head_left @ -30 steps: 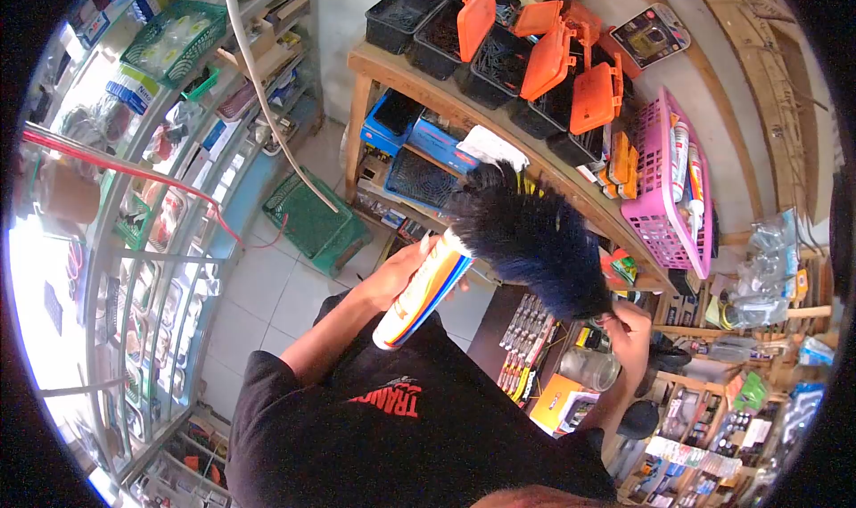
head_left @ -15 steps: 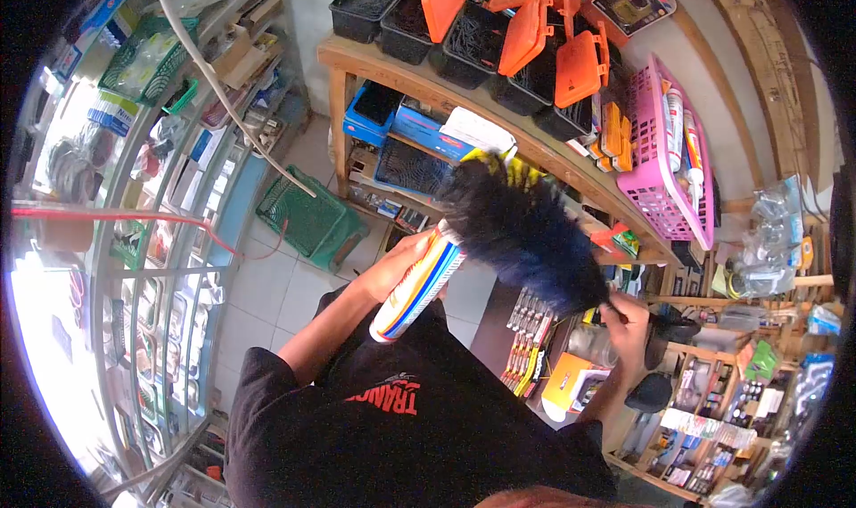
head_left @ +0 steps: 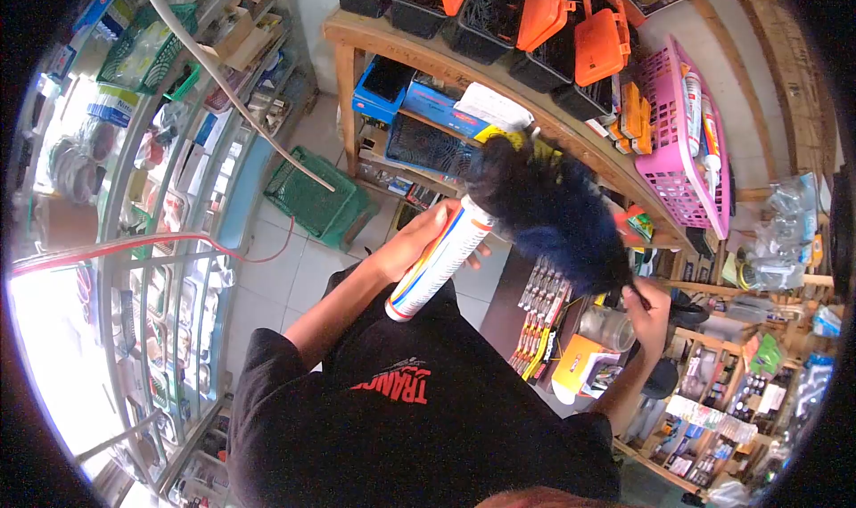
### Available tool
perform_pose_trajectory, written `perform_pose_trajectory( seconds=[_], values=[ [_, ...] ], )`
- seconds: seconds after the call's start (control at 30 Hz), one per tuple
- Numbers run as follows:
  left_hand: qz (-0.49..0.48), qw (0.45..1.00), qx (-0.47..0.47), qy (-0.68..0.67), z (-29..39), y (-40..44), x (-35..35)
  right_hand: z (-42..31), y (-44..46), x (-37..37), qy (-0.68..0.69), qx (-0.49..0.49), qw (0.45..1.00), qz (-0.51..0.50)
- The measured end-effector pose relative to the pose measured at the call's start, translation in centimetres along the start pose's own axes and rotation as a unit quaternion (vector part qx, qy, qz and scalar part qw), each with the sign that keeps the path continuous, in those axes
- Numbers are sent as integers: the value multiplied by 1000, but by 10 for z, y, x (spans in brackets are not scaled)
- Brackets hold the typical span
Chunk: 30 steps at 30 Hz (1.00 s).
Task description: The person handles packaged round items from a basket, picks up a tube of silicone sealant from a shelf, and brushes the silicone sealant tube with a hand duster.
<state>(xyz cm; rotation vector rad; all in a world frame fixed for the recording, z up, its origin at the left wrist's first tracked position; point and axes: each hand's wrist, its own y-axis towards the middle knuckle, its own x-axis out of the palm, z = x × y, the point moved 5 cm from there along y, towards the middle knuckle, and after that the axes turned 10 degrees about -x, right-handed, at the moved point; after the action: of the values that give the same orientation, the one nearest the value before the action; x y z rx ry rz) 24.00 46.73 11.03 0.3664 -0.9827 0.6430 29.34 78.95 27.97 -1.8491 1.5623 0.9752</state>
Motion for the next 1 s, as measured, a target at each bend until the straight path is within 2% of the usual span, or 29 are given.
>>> perform_pose_trajectory(
  seconds=[0.03,0.07,0.17,0.2,0.3,0.43,0.47,0.57,0.7,0.8,0.9,1.0],
  values=[
    [6,1000,27,14,1,-1,-1,0,1,0,5,6,1000,22],
    [-1,998,34,58,1,-3,-5,6,-1,2,28,-33,999,14],
    [28,998,8,55,1,-6,-3,8,0,10,34,-15,992,-119],
    [7,999,24,48,6,-6,0,5,1,11,34,-35,994,-93],
    [61,998,23,-2,2,-9,-7,-3,10,15,65,-11,997,-28],
    [145,989,-18,-11,-14,-17,-37,-8,15,22,65,-27,992,-108],
    [173,985,-20,6,-17,-21,-46,-5,16,20,43,-58,993,-93],
    [168,985,-42,28,-21,-25,-56,-14,21,21,65,-19,997,-38],
    [166,985,-29,40,-16,-25,-51,-7,20,22,42,-83,992,-82],
    [155,987,1,43,-3,-21,-34,-15,21,18,73,-37,997,-12],
    [146,988,17,41,7,-20,-18,-15,22,17,46,-85,990,-100],
    [133,990,8,40,6,-20,-20,-17,20,14,61,-26,997,-30]
  ],
)
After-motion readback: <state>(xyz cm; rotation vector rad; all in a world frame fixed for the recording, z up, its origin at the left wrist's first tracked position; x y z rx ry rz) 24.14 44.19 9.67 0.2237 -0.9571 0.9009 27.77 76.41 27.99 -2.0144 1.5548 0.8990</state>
